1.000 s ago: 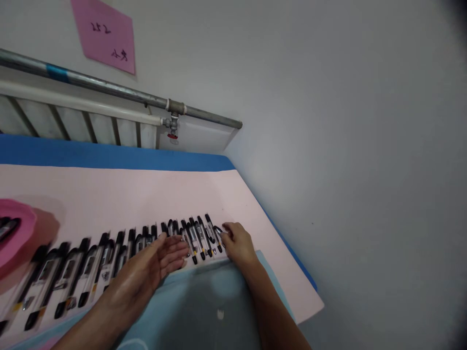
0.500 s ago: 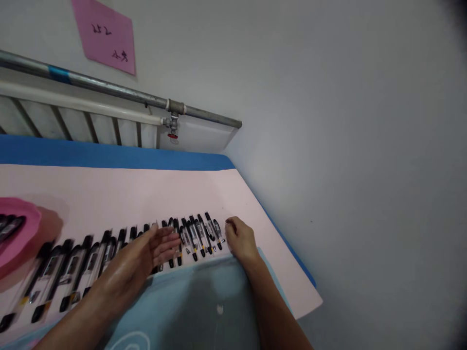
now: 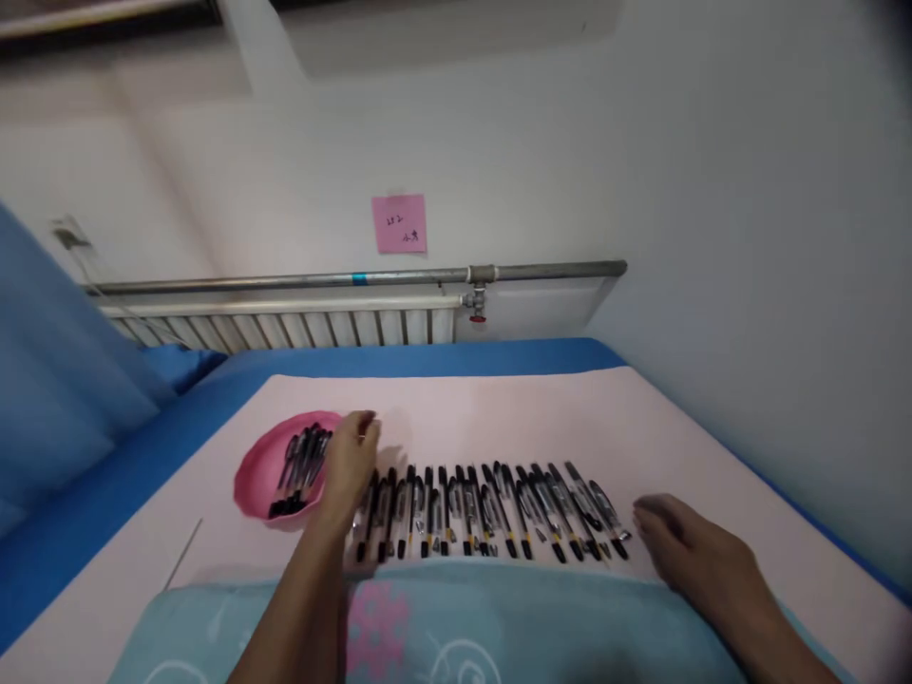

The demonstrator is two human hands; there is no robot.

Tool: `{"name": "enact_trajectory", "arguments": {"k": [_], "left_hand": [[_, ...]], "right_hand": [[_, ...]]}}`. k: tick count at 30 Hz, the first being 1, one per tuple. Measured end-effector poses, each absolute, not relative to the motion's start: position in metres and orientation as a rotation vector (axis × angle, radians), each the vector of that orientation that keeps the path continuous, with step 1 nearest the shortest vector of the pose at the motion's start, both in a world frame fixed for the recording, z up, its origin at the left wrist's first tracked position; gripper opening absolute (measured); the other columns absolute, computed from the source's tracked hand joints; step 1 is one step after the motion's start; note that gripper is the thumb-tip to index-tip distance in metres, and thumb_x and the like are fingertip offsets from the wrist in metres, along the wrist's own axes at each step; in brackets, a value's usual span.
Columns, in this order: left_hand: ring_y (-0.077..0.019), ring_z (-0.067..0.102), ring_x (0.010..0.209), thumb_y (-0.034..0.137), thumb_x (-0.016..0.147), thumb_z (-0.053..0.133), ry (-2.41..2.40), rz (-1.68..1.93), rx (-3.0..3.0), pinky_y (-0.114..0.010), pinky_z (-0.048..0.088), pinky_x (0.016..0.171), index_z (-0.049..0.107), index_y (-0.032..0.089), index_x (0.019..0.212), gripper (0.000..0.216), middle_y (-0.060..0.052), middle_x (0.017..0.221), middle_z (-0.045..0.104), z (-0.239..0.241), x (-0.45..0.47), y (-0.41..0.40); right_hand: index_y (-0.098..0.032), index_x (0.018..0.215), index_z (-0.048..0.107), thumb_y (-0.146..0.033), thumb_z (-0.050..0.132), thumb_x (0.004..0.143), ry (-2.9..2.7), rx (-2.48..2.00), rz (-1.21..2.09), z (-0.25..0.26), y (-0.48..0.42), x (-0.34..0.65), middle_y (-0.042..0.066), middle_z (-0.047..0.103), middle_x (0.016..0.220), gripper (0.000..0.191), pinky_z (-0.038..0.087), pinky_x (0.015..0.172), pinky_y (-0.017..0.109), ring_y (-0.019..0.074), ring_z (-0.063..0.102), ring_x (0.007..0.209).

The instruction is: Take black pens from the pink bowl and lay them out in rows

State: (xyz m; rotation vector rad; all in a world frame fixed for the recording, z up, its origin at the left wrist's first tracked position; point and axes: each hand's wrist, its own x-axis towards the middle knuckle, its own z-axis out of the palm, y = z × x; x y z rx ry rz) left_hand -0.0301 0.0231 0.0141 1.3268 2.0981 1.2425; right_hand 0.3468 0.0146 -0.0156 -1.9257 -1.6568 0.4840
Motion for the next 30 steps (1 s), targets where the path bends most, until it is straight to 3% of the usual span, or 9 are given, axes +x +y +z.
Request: {"name": "enact_trajectory", "arguments": {"k": [4, 7, 13, 18, 22, 25, 30], "left_hand": [[-0.0378, 0.051, 0.106, 0.026, 0.074, 0.047, 2.465, 1.073, 1.186, -0.051, 0.034, 0.089, 0.064, 0.011, 0.09, 0.028, -0.023, 0.102, 0.063, 0.016, -0.09, 0.012], [-0.0412, 0.055, 0.098, 0.025, 0.065, 0.057, 2.524, 0.921, 1.101, -0.051, 0.037, 0.083, 0.066, 0.012, 0.076, 0.019, -0.023, 0.088, 0.066, 0.004, -0.104, 0.011], [-0.0372, 0.058, 0.095, 0.025, 0.066, 0.059, 2.475, 0.969, 0.987, -0.044, 0.04, 0.076, 0.063, 0.014, 0.071, 0.013, -0.023, 0.08, 0.066, -0.009, -0.103, 0.017], [-0.0306, 0.061, 0.08, 0.03, 0.066, 0.062, 2.233, 1.232, 1.024, -0.033, 0.04, 0.064, 0.058, 0.018, 0.059, 0.015, -0.014, 0.062, 0.062, 0.005, -0.097, 0.008], [-0.0201, 0.058, 0.065, 0.039, 0.068, 0.062, 1.871, 1.429, 1.104, -0.028, 0.041, 0.061, 0.062, 0.017, 0.071, 0.022, -0.006, 0.065, 0.062, 0.021, -0.065, 0.007], [-0.0144, 0.055, 0.062, 0.037, 0.069, 0.064, 1.457, 1.501, 1.117, -0.025, 0.042, 0.062, 0.062, 0.016, 0.076, 0.023, -0.003, 0.069, 0.062, 0.027, -0.03, 0.008], [-0.0109, 0.053, 0.059, 0.03, 0.069, 0.067, 1.001, 1.432, 0.959, -0.024, 0.042, 0.063, 0.061, 0.016, 0.076, 0.016, 0.001, 0.065, 0.059, 0.02, 0.016, 0.002]], "right_hand": [[-0.023, 0.072, 0.061, -0.043, 0.047, 0.064, -1.649, -1.975, 0.519, -0.015, 0.016, 0.343, 0.003, 0.069, 0.073, 0.025, 0.046, 0.058, 0.03, 0.0228, 0.063, 0.066], [-0.023, 0.07, 0.061, -0.042, 0.047, 0.063, -1.658, -1.984, 0.496, -0.016, 0.018, 0.342, 0.003, 0.069, 0.071, 0.025, 0.047, 0.056, 0.031, 0.0233, 0.064, 0.065], [-0.024, 0.071, 0.062, -0.042, 0.049, 0.065, -1.718, -1.934, 0.498, -0.016, 0.018, 0.342, 0.001, 0.067, 0.064, 0.023, 0.046, 0.055, 0.03, 0.0212, 0.062, 0.057], [-0.025, 0.069, 0.061, -0.04, 0.05, 0.065, -1.659, -1.896, 0.505, -0.014, 0.017, 0.339, 0.001, 0.066, 0.063, 0.02, 0.046, 0.055, 0.031, 0.022, 0.061, 0.056], [-0.025, 0.069, 0.061, -0.043, 0.05, 0.067, -1.589, -1.727, 0.467, -0.005, 0.009, 0.321, 0.002, 0.067, 0.068, 0.021, 0.046, 0.057, 0.03, 0.0215, 0.061, 0.062], [-0.023, 0.076, 0.063, -0.043, 0.048, 0.074, -1.714, -1.546, 0.661, 0.016, -0.005, 0.288, 0.003, 0.066, 0.071, 0.026, 0.045, 0.06, 0.028, 0.0195, 0.06, 0.065], [-0.019, 0.093, 0.063, -0.037, 0.046, 0.082, -1.874, -1.27, 0.983, 0.05, -0.011, 0.22, 0.007, 0.065, 0.091, 0.026, 0.043, 0.076, 0.028, 0.0193, 0.058, 0.087]]}}
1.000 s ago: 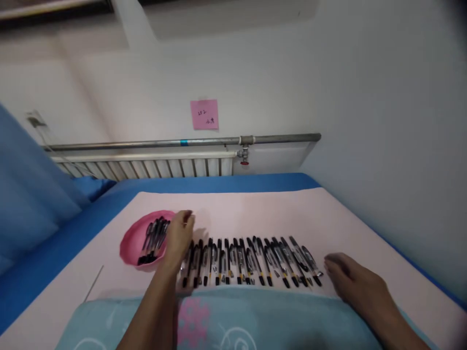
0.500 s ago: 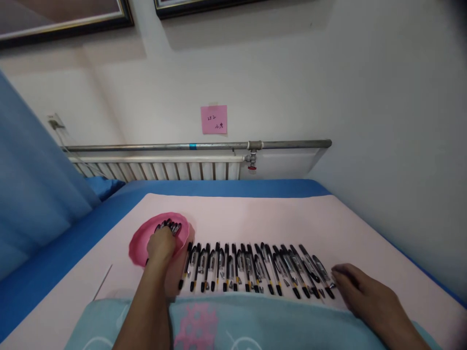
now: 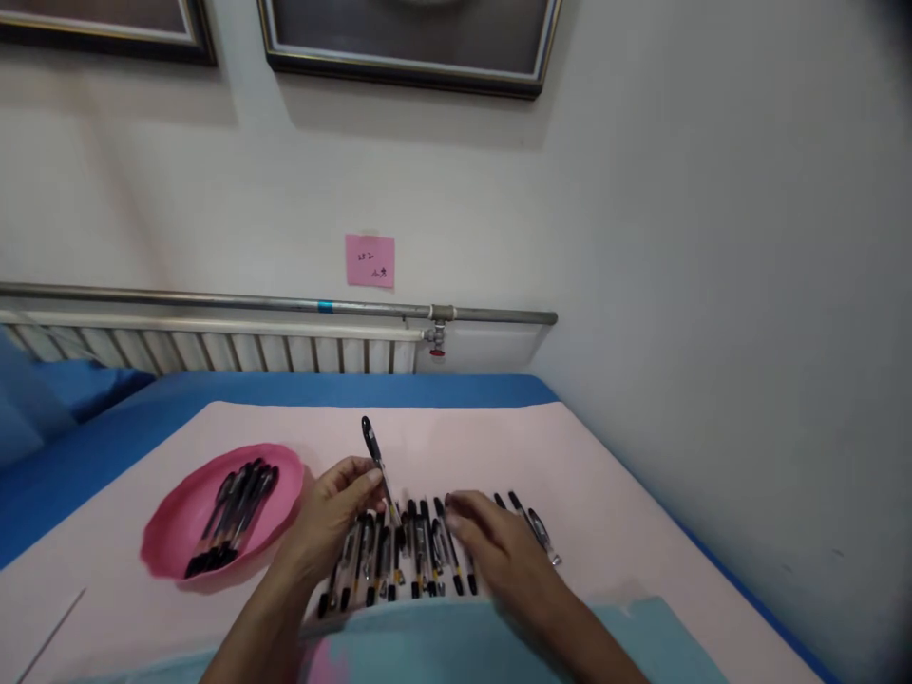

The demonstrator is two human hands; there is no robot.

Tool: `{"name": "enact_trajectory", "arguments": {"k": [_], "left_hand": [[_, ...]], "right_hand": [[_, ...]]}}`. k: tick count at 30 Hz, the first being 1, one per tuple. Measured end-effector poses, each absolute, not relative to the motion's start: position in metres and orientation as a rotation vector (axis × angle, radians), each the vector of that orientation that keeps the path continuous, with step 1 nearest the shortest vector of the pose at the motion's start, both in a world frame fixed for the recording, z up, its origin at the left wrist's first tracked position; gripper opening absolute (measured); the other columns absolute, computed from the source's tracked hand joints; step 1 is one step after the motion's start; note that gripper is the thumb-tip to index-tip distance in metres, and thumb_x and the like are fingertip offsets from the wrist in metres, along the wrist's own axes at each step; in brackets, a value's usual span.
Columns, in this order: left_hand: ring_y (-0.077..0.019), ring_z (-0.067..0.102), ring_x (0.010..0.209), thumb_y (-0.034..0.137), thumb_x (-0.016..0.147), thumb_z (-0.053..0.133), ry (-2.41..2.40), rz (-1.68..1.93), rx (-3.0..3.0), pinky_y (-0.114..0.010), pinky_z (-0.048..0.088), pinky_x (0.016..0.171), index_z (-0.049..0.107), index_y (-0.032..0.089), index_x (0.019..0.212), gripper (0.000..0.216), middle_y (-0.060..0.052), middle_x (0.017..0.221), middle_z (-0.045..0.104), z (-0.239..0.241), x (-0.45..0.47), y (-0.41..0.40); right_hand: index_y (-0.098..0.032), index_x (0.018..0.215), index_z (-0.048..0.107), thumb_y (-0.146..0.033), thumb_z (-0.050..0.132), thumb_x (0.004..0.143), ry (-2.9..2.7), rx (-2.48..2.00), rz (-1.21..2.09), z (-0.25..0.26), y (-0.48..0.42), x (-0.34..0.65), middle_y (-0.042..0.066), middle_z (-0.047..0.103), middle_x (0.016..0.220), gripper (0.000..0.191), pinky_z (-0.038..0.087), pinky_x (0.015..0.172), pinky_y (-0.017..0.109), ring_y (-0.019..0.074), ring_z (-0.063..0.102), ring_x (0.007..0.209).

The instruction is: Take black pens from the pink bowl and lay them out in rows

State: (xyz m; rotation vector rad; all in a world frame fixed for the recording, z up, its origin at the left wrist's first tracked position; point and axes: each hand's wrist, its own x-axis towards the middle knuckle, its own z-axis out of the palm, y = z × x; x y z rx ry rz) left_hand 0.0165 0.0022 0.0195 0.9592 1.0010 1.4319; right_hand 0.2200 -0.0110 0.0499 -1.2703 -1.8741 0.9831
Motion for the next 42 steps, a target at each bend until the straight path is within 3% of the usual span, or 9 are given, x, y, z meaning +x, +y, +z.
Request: {"name": "enact_trajectory", "arguments": {"k": [3, 7, 10, 18, 26, 33, 38, 40, 42], "left_hand": [[-0.0104, 0.053, 0.06, 0.028, 0.07, 0.067, 0.932, 1.353, 0.913, -0.024, 0.041, 0.063, 0.061, 0.016, 0.076, 0.014, 0.001, 0.066, 0.059, 0.013, 0.032, -0.001], [-0.011, 0.054, 0.063, 0.032, 0.071, 0.065, 0.906, 1.32, 0.859, -0.024, 0.041, 0.06, 0.064, 0.015, 0.084, 0.021, -0.002, 0.074, 0.062, 0.014, 0.038, -0.003], [-0.0103, 0.053, 0.06, 0.039, 0.073, 0.062, 0.917, 1.357, 0.753, -0.024, 0.041, 0.057, 0.065, 0.014, 0.092, 0.032, -0.005, 0.082, 0.064, 0.018, 0.039, -0.002], [-0.0079, 0.051, 0.053, 0.033, 0.061, 0.073, 1.074, 1.617, 0.547, -0.019, 0.04, 0.051, 0.064, 0.014, 0.079, 0.027, 0.001, 0.063, 0.061, 0.009, 0.026, 0.012], [-0.0205, 0.062, 0.088, 0.032, 0.073, 0.064, 0.773, 1.367, 0.489, -0.032, 0.048, 0.078, 0.065, 0.012, 0.092, 0.028, -0.011, 0.09, 0.068, 0.014, 0.028, 0.008], [-0.0151, 0.063, 0.07, 0.027, 0.067, 0.07, 0.874, 1.556, 0.466, -0.026, 0.05, 0.067, 0.065, 0.013, 0.077, 0.017, -0.004, 0.071, 0.067, 0.013, 0.026, 0.01], [-0.0128, 0.062, 0.066, 0.013, 0.072, 0.058, 0.908, 1.763, 0.209, -0.025, 0.052, 0.062, 0.059, 0.014, 0.07, 0.003, -0.002, 0.067, 0.064, 0.018, -0.009, 0.021], [-0.0074, 0.055, 0.051, 0.008, 0.071, 0.054, 0.84, 1.699, 0.168, -0.018, 0.046, 0.046, 0.056, 0.014, 0.066, 0.008, 0.0, 0.061, 0.058, 0.02, -0.013, 0.02], [-0.0018, 0.038, 0.037, 0.009, 0.072, 0.055, 0.81, 1.529, 0.222, -0.013, 0.029, 0.031, 0.056, 0.013, 0.067, 0.006, 0.003, 0.056, 0.048, 0.02, -0.008, 0.017]], "right_hand": [[-0.019, 0.096, 0.059, -0.031, 0.05, 0.08, -1.896, -1.194, 1.179, 0.049, -0.005, 0.195, 0.003, 0.063, 0.082, 0.022, 0.042, 0.067, 0.025, 0.0149, 0.057, 0.074], [-0.019, 0.078, 0.05, -0.032, 0.043, 0.085, -1.75, -1.168, 1.453, 0.029, -0.001, 0.187, -0.005, 0.049, 0.056, 0.017, 0.034, 0.047, 0.019, 0.0072, 0.043, 0.045], [-0.019, 0.075, 0.046, -0.03, 0.042, 0.085, -1.741, -1.153, 1.576, 0.019, -0.001, 0.191, -0.006, 0.048, 0.053, 0.016, 0.031, 0.044, 0.018, 0.0061, 0.038, 0.041], [-0.018, 0.069, 0.048, -0.027, 0.046, 0.082, -1.831, -1.219, 1.577, 0.026, -0.003, 0.199, -0.005, 0.046, 0.051, 0.016, 0.029, 0.045, 0.018, 0.0064, 0.039, 0.044], [-0.018, 0.08, 0.051, -0.037, 0.043, 0.08, -1.391, -1.157, 1.949, 0.015, -0.003, 0.199, -0.008, 0.045, 0.049, 0.02, 0.02, 0.033, 0.016, 0.0036, 0.032, 0.032], [-0.017, 0.08, 0.052, -0.04, 0.048, 0.078, -1.316, -1.108, 2.058, 0.016, -0.005, 0.195, -0.009, 0.043, 0.046, 0.024, 0.017, 0.031, 0.015, 0.002, 0.028, 0.03], [-0.017, 0.075, 0.05, -0.038, 0.05, 0.076, -1.289, -1.099, 2.037, 0.015, -0.006, 0.194, -0.009, 0.044, 0.046, 0.021, 0.017, 0.031, 0.015, 0.0023, 0.03, 0.03], [-0.017, 0.076, 0.049, -0.036, 0.05, 0.076, -1.236, -1.105, 2.035, 0.013, -0.005, 0.194, -0.007, 0.047, 0.049, 0.019, 0.018, 0.031, 0.015, 0.0027, 0.034, 0.032], [-0.017, 0.077, 0.049, -0.034, 0.049, 0.076, -1.177, -1.109, 2.057, 0.011, -0.004, 0.194, -0.007, 0.049, 0.051, 0.017, 0.018, 0.032, 0.015, 0.0027, 0.034, 0.033]]}}
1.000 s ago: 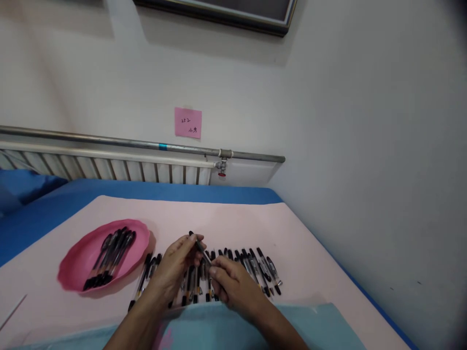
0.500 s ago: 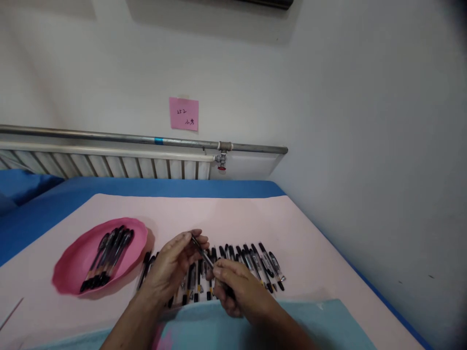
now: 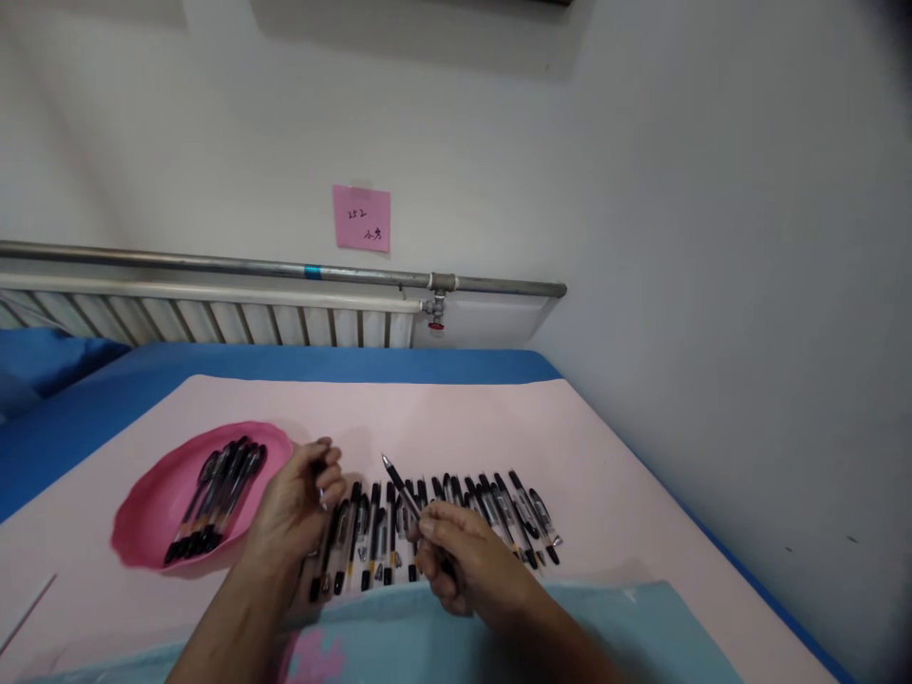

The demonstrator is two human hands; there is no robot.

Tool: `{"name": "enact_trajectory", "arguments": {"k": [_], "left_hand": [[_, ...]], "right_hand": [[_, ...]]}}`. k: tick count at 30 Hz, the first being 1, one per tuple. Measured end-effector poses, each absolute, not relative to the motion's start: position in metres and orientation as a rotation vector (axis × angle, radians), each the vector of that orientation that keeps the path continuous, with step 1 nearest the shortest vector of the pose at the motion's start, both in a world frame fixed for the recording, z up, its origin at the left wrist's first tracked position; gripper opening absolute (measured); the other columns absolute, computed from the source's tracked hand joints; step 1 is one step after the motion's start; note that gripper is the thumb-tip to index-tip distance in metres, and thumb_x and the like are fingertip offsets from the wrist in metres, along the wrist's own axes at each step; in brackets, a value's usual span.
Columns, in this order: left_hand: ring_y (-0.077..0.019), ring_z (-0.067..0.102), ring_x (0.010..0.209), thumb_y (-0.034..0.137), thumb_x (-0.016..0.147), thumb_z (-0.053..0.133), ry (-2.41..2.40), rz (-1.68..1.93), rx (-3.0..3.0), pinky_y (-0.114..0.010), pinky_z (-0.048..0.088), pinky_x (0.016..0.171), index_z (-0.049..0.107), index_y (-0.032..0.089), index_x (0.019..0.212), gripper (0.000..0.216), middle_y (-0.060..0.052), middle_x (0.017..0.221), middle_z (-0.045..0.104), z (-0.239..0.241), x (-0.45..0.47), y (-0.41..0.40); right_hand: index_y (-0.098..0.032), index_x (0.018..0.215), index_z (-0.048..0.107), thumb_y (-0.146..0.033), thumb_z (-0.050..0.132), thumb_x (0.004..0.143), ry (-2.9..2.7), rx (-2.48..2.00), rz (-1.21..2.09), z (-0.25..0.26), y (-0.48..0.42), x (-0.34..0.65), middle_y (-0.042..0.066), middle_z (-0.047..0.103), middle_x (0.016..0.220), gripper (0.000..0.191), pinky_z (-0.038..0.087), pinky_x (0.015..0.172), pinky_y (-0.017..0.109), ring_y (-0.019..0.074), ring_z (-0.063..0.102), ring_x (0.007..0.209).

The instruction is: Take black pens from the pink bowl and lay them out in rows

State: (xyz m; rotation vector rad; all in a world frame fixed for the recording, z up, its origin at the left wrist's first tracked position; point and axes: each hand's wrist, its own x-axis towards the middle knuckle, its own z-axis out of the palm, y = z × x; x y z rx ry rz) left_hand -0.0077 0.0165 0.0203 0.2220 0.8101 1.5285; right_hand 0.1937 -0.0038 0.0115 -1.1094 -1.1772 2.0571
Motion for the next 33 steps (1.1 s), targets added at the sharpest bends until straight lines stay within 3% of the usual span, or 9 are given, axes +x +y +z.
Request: {"name": "enact_trajectory", "arguments": {"k": [2, 6, 13, 19, 22, 24, 28, 30, 33], "left_hand": [[0.0003, 0.028, 0.034, 0.016, 0.075, 0.059, 0.822, 1.335, 0.343, -0.012, 0.018, 0.028, 0.06, 0.012, 0.079, 0.006, 0.005, 0.056, 0.043, 0.02, 0.002, 0.012], [0.0013, 0.029, 0.038, 0.025, 0.075, 0.063, 0.828, 1.164, 0.556, -0.011, 0.017, 0.031, 0.061, 0.013, 0.102, 0.03, 0.005, 0.06, 0.042, 0.019, 0.017, 0.004], [0.0015, 0.029, 0.037, 0.028, 0.072, 0.066, 0.911, 1.219, 0.671, -0.012, 0.019, 0.032, 0.065, 0.011, 0.088, 0.023, 0.005, 0.057, 0.045, 0.016, 0.021, 0.004], [0.0009, 0.028, 0.035, 0.032, 0.073, 0.065, 0.959, 1.261, 0.715, -0.012, 0.018, 0.031, 0.065, 0.012, 0.086, 0.024, 0.005, 0.054, 0.046, 0.014, 0.022, 0.005], [0.0002, 0.03, 0.037, 0.03, 0.071, 0.067, 0.957, 1.274, 0.698, -0.012, 0.019, 0.032, 0.066, 0.012, 0.085, 0.023, 0.005, 0.053, 0.045, 0.015, 0.022, 0.004], [0.0, 0.031, 0.038, 0.03, 0.071, 0.067, 0.944, 1.281, 0.693, -0.012, 0.019, 0.032, 0.066, 0.012, 0.085, 0.023, 0.005, 0.054, 0.045, 0.016, 0.022, 0.004], [-0.0004, 0.031, 0.039, 0.03, 0.071, 0.067, 0.931, 1.292, 0.695, -0.012, 0.02, 0.032, 0.066, 0.012, 0.085, 0.023, 0.005, 0.054, 0.046, 0.016, 0.023, 0.005], [-0.0005, 0.031, 0.039, 0.03, 0.072, 0.067, 0.926, 1.296, 0.699, -0.012, 0.019, 0.032, 0.066, 0.012, 0.085, 0.022, 0.005, 0.053, 0.045, 0.015, 0.023, 0.005], [-0.0003, 0.03, 0.038, 0.03, 0.072, 0.066, 0.918, 1.302, 0.704, -0.013, 0.019, 0.032, 0.066, 0.012, 0.085, 0.023, 0.005, 0.051, 0.044, 0.014, 0.022, 0.005]], "right_hand": [[-0.017, 0.079, 0.05, -0.034, 0.048, 0.077, -1.141, -1.095, 2.095, 0.011, -0.003, 0.194, -0.006, 0.048, 0.051, 0.018, 0.017, 0.032, 0.015, 0.0025, 0.033, 0.032], [-0.016, 0.081, 0.051, -0.039, 0.047, 0.078, -1.125, -1.063, 2.151, 0.013, -0.003, 0.196, -0.006, 0.047, 0.049, 0.023, 0.017, 0.033, 0.015, 0.002, 0.03, 0.031], [-0.017, 0.075, 0.049, -0.039, 0.05, 0.076, -1.281, -1.049, 2.061, 0.009, -0.004, 0.195, -0.005, 0.05, 0.05, 0.023, 0.022, 0.03, 0.015, 0.0036, 0.035, 0.031], [-0.017, 0.078, 0.049, -0.033, 0.066, 0.066, -1.211, -1.0, 1.923, 0.008, -0.006, 0.19, -0.003, 0.059, 0.06, 0.026, 0.034, 0.038, 0.017, 0.0068, 0.049, 0.044], [-0.014, 0.088, 0.054, -0.047, 0.055, 0.074, -1.068, -0.91, 2.139, 0.01, -0.008, 0.189, 0.003, 0.062, 0.067, 0.036, 0.035, 0.039, 0.019, 0.0092, 0.053, 0.046], [-0.011, 0.083, 0.057, -0.048, 0.05, 0.077, -1.067, -0.903, 2.182, 0.01, -0.008, 0.189, 0.002, 0.059, 0.059, 0.038, 0.032, 0.037, 0.02, 0.0081, 0.048, 0.04], [-0.014, 0.068, 0.053, -0.033, 0.065, 0.067, -1.158, -0.992, 1.92, 0.005, -0.006, 0.189, -0.003, 0.055, 0.052, 0.022, 0.031, 0.039, 0.018, 0.0057, 0.044, 0.039], [-0.016, 0.07, 0.051, -0.027, 0.07, 0.061, -1.133, -1.016, 1.851, 0.005, -0.005, 0.19, -0.003, 0.057, 0.056, 0.024, 0.033, 0.042, 0.018, 0.0061, 0.048, 0.044], [-0.016, 0.083, 0.054, -0.04, 0.063, 0.069, -1.003, -0.955, 2.075, 0.009, -0.006, 0.191, 0.001, 0.062, 0.067, 0.03, 0.035, 0.043, 0.019, 0.0089, 0.053, 0.05]]}}
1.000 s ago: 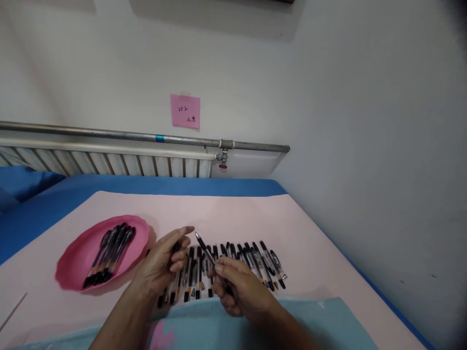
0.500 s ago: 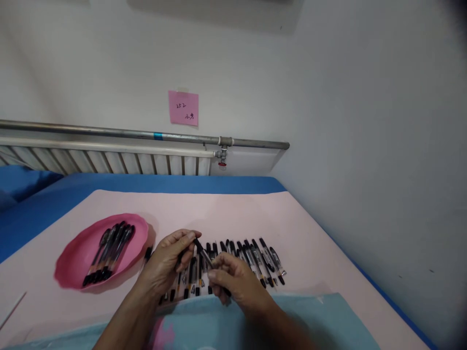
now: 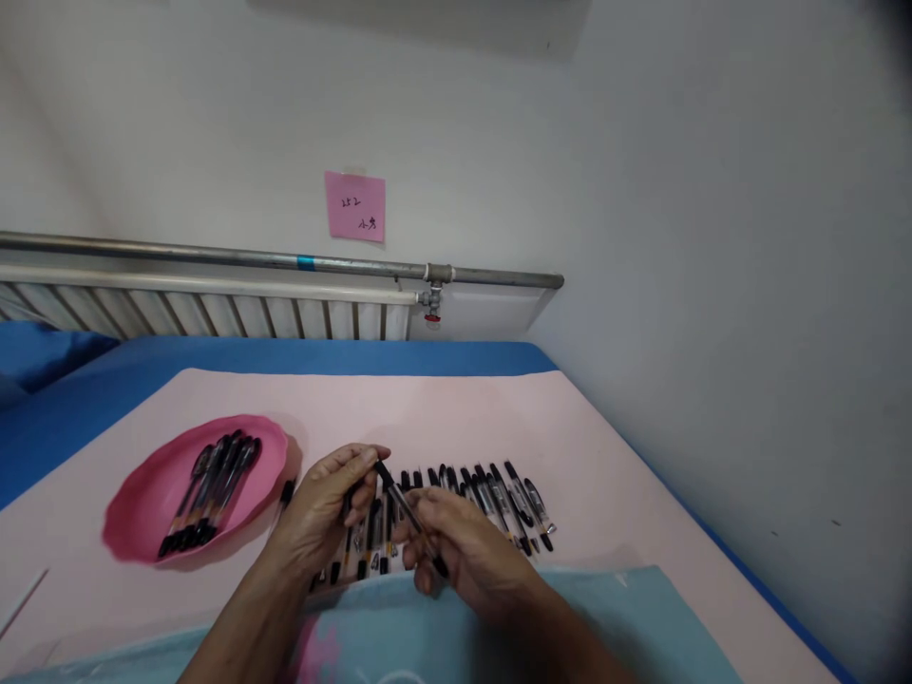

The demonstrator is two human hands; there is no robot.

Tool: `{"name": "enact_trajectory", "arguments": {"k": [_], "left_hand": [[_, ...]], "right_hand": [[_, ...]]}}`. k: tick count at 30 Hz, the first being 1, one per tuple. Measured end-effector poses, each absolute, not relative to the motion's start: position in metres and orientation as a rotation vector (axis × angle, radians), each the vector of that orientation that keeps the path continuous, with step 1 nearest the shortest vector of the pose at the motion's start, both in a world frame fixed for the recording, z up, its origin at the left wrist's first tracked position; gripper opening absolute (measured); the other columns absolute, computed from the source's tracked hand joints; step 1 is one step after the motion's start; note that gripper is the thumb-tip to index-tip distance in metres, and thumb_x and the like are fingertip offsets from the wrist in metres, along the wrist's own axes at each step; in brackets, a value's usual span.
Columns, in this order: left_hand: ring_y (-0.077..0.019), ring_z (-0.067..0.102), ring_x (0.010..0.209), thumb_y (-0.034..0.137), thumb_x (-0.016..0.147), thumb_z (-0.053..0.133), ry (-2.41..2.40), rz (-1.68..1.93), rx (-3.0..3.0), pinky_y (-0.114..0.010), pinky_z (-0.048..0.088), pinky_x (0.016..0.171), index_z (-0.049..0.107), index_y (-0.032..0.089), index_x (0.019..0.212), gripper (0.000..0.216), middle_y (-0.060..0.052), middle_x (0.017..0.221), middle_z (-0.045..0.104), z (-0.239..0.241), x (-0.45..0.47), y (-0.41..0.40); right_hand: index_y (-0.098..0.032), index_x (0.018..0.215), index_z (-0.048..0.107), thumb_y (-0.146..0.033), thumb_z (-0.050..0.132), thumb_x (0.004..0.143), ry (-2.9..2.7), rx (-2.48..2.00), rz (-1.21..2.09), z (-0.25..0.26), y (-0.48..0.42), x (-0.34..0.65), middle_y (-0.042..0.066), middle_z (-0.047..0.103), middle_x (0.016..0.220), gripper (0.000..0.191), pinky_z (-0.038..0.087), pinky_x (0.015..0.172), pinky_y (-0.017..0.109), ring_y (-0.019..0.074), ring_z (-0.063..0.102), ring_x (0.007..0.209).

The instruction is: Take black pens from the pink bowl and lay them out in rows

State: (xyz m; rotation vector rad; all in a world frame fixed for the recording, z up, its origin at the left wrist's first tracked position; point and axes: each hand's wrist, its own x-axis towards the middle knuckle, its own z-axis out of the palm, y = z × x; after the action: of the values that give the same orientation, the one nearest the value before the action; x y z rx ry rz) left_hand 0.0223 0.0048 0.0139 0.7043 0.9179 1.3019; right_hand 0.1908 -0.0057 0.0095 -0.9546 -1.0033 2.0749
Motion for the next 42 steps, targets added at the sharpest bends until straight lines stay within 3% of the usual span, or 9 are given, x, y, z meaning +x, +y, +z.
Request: {"name": "enact_trajectory", "arguments": {"k": [4, 9, 13, 15, 21, 27, 33, 38, 42], "left_hand": [[-0.0003, 0.031, 0.038, 0.029, 0.072, 0.066, 0.923, 1.31, 0.699, -0.013, 0.019, 0.033, 0.066, 0.012, 0.086, 0.022, 0.005, 0.052, 0.045, 0.0148, 0.0216, 0.0043], [-0.0008, 0.033, 0.038, 0.03, 0.073, 0.065, 0.924, 1.328, 0.699, -0.013, 0.02, 0.033, 0.066, 0.013, 0.087, 0.022, 0.004, 0.053, 0.048, 0.0152, 0.0225, 0.0048], [-0.0009, 0.034, 0.038, 0.03, 0.073, 0.065, 0.926, 1.336, 0.713, -0.013, 0.02, 0.033, 0.066, 0.013, 0.086, 0.022, 0.004, 0.052, 0.048, 0.0162, 0.0224, 0.0039], [-0.0008, 0.034, 0.038, 0.03, 0.073, 0.065, 0.929, 1.337, 0.726, -0.013, 0.021, 0.034, 0.066, 0.013, 0.086, 0.021, 0.004, 0.052, 0.048, 0.0169, 0.0222, 0.0032], [-0.0013, 0.035, 0.04, 0.031, 0.071, 0.067, 0.939, 1.355, 0.715, -0.013, 0.022, 0.033, 0.066, 0.013, 0.087, 0.024, 0.004, 0.054, 0.048, 0.016, 0.023, 0.0035], [-0.0011, 0.035, 0.039, 0.032, 0.07, 0.067, 0.959, 1.345, 0.757, -0.013, 0.022, 0.034, 0.067, 0.013, 0.085, 0.025, 0.003, 0.052, 0.049, 0.0186, 0.0228, 0.0017], [-0.0013, 0.036, 0.038, 0.033, 0.068, 0.068, 0.967, 1.367, 0.728, -0.014, 0.021, 0.033, 0.067, 0.013, 0.084, 0.025, 0.003, 0.055, 0.05, 0.0192, 0.0245, 0.0025], [-0.0015, 0.036, 0.038, 0.032, 0.07, 0.067, 0.963, 1.338, 0.756, -0.014, 0.022, 0.034, 0.067, 0.012, 0.085, 0.025, 0.003, 0.052, 0.049, 0.0185, 0.0263, 0.0017], [-0.0014, 0.036, 0.039, 0.029, 0.071, 0.067, 0.933, 1.403, 0.726, -0.013, 0.022, 0.033, 0.065, 0.012, 0.085, 0.022, 0.003, 0.055, 0.05, 0.0185, 0.0218, 0.0035]], "right_hand": [[-0.012, 0.077, 0.057, -0.045, 0.053, 0.075, -1.016, -0.925, 2.211, 0.0121, -0.0083, 0.1912, 0.0, 0.056, 0.056, 0.033, 0.031, 0.037, 0.019, 0.0063, 0.044, 0.038], [-0.016, 0.069, 0.052, -0.031, 0.068, 0.064, -1.222, -1.074, 1.718, 0.0063, -0.0079, 0.1889, -0.004, 0.053, 0.054, 0.023, 0.031, 0.04, 0.017, 0.0051, 0.044, 0.043], [-0.015, 0.088, 0.054, -0.048, 0.054, 0.074, -1.107, -0.982, 2.075, 0.0075, -0.0082, 0.1889, 0.001, 0.059, 0.063, 0.036, 0.032, 0.037, 0.018, 0.0083, 0.05, 0.044], [-0.014, 0.084, 0.056, -0.051, 0.047, 0.077, -1.062, -0.97, 2.194, 0.0087, -0.0086, 0.1895, 0.001, 0.057, 0.06, 0.039, 0.029, 0.036, 0.017, 0.0067, 0.046, 0.04], [-0.017, 0.07, 0.054, -0.033, 0.065, 0.067, -1.323, -1.158, 1.59, 0.0093, -0.0096, 0.1893, -0.004, 0.052, 0.056, 0.02, 0.03, 0.041, 0.017, 0.0051, 0.043, 0.046], [-0.015, 0.083, 0.054, -0.051, 0.047, 0.077, -1.026, -1.037, 2.213, 0.0156, -0.0086, 0.1912, 0.0, 0.055, 0.06, 0.038, 0.024, 0.033, 0.017, 0.0059, 0.043, 0.038], [-0.017, 0.068, 0.051, -0.036, 0.066, 0.066, -1.244, -1.136, 1.694, 0.0107, -0.0089, 0.1894, -0.006, 0.049, 0.052, 0.024, 0.025, 0.037, 0.016, 0.0034, 0.039, 0.04], [-0.017, 0.087, 0.053, -0.051, 0.048, 0.077, -1.09, -1.057, 2.107, 0.0147, -0.0103, 0.1894, -0.002, 0.056, 0.059, 0.036, 0.022, 0.034, 0.016, 0.0055, 0.043, 0.038], [-0.017, 0.073, 0.051, -0.038, 0.058, 0.073, -1.18, -1.107, 1.993, 0.0131, -0.0099, 0.1909, -0.006, 0.05, 0.052, 0.023, 0.021, 0.035, 0.016, 0.0029, 0.035, 0.035]]}}
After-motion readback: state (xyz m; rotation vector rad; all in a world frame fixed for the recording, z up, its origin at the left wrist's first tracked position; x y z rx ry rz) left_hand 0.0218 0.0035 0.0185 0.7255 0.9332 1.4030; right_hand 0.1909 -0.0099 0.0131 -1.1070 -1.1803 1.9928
